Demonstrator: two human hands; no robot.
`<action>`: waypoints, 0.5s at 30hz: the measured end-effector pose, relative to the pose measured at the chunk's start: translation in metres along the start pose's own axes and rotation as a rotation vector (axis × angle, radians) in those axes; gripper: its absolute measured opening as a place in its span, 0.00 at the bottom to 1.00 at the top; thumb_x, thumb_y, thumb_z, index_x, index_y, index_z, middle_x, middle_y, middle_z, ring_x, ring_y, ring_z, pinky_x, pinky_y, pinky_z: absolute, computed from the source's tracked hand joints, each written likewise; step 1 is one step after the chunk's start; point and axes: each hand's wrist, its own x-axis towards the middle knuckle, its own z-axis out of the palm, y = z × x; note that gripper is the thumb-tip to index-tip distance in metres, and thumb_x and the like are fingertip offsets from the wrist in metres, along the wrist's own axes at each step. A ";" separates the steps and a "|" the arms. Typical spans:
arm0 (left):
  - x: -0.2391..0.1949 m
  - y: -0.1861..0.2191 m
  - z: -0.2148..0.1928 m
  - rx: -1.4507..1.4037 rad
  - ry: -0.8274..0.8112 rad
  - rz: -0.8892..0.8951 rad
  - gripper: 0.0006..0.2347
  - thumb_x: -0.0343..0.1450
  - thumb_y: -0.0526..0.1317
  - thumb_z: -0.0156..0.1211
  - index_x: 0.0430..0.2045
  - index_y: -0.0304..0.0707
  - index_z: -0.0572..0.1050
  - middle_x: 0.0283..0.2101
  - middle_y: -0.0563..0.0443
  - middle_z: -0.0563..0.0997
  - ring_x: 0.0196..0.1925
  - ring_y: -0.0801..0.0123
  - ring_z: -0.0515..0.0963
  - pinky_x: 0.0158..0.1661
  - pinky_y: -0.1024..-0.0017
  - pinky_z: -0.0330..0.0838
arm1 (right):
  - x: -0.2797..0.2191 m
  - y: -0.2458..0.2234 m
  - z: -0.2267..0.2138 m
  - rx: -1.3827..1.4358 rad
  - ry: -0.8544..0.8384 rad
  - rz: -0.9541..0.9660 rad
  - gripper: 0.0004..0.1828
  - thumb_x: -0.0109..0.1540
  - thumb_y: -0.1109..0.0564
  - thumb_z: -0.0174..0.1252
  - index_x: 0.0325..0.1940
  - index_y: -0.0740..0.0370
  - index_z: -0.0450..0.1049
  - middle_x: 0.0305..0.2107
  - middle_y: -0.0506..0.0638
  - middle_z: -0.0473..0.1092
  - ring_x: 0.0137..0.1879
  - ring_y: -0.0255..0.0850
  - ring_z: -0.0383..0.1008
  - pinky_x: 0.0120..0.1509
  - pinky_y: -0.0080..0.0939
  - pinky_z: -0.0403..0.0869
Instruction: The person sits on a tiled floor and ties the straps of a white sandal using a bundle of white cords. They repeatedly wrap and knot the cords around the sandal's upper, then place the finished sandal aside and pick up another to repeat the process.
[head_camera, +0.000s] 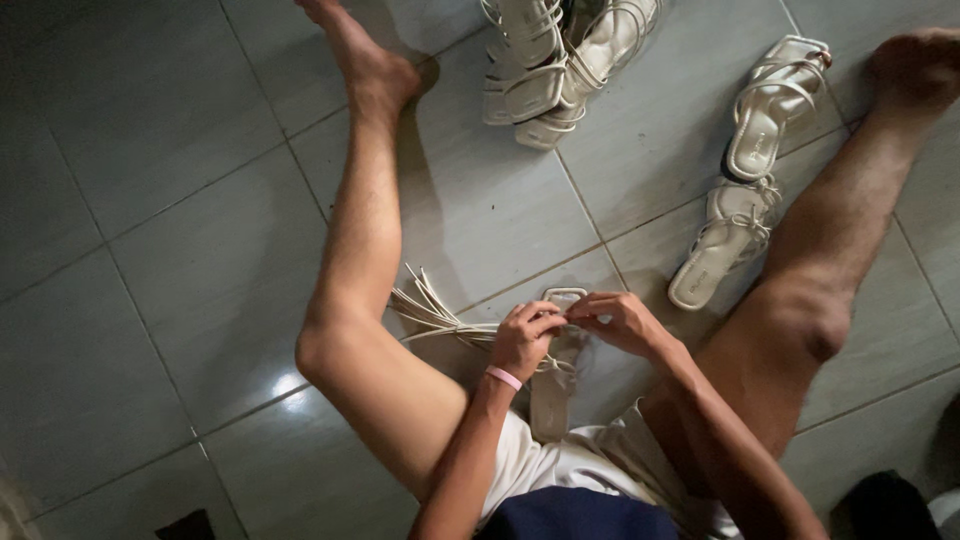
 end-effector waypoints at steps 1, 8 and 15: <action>0.000 0.000 0.000 -0.003 0.003 0.010 0.09 0.62 0.30 0.68 0.33 0.45 0.82 0.45 0.55 0.81 0.45 0.58 0.80 0.46 0.63 0.76 | 0.000 0.001 0.002 -0.012 0.009 0.050 0.11 0.56 0.64 0.65 0.43 0.61 0.81 0.38 0.52 0.79 0.41 0.46 0.82 0.43 0.43 0.79; 0.002 0.003 -0.002 0.031 -0.052 0.061 0.08 0.65 0.32 0.68 0.35 0.44 0.82 0.43 0.57 0.81 0.46 0.60 0.78 0.52 0.62 0.74 | -0.005 0.016 0.014 -0.008 0.010 0.238 0.09 0.55 0.63 0.63 0.39 0.61 0.80 0.32 0.53 0.78 0.35 0.47 0.79 0.39 0.44 0.76; 0.007 0.003 -0.005 0.190 -0.087 0.192 0.11 0.62 0.31 0.67 0.35 0.47 0.82 0.43 0.60 0.81 0.51 0.64 0.76 0.66 0.50 0.64 | -0.001 0.041 0.010 -0.026 -0.073 0.270 0.08 0.57 0.59 0.67 0.40 0.61 0.81 0.31 0.54 0.78 0.35 0.45 0.79 0.39 0.44 0.74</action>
